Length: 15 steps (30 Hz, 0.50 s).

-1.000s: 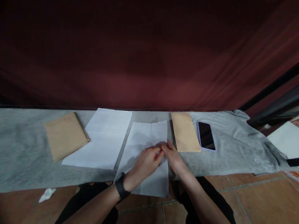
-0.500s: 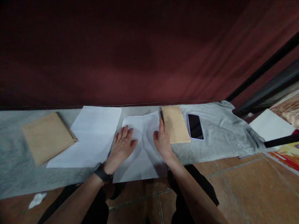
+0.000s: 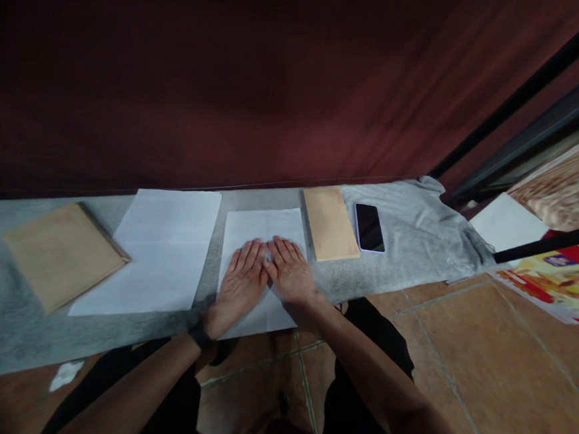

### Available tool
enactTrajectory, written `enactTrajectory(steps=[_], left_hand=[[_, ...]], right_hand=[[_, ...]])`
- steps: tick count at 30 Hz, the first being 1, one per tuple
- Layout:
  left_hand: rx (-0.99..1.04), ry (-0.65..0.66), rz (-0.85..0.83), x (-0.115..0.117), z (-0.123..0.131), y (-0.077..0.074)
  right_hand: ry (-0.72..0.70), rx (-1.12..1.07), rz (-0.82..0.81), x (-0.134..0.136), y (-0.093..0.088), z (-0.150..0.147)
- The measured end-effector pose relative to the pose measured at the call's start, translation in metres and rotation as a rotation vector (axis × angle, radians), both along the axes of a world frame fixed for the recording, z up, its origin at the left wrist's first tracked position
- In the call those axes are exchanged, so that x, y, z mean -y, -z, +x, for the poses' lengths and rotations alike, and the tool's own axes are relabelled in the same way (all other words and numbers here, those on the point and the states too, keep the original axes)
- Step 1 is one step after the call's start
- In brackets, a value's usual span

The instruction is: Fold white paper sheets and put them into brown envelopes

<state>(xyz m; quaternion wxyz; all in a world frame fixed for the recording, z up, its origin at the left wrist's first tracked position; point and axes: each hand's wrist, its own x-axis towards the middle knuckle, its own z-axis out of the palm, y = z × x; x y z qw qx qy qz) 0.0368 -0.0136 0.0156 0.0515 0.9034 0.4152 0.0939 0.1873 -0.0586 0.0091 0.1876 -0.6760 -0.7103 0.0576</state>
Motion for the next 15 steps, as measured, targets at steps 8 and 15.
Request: enactTrajectory(steps=[8,15], left_hand=[[0.029,-0.205,-0.050,-0.047,-0.017,-0.007],[0.034,-0.132,0.008,-0.052,0.009,-0.015]], right_hand=[[0.127,-0.024,-0.045,0.002,-0.003,0.005],[0.057,-0.018,-0.051,0.009,-0.010,0.002]])
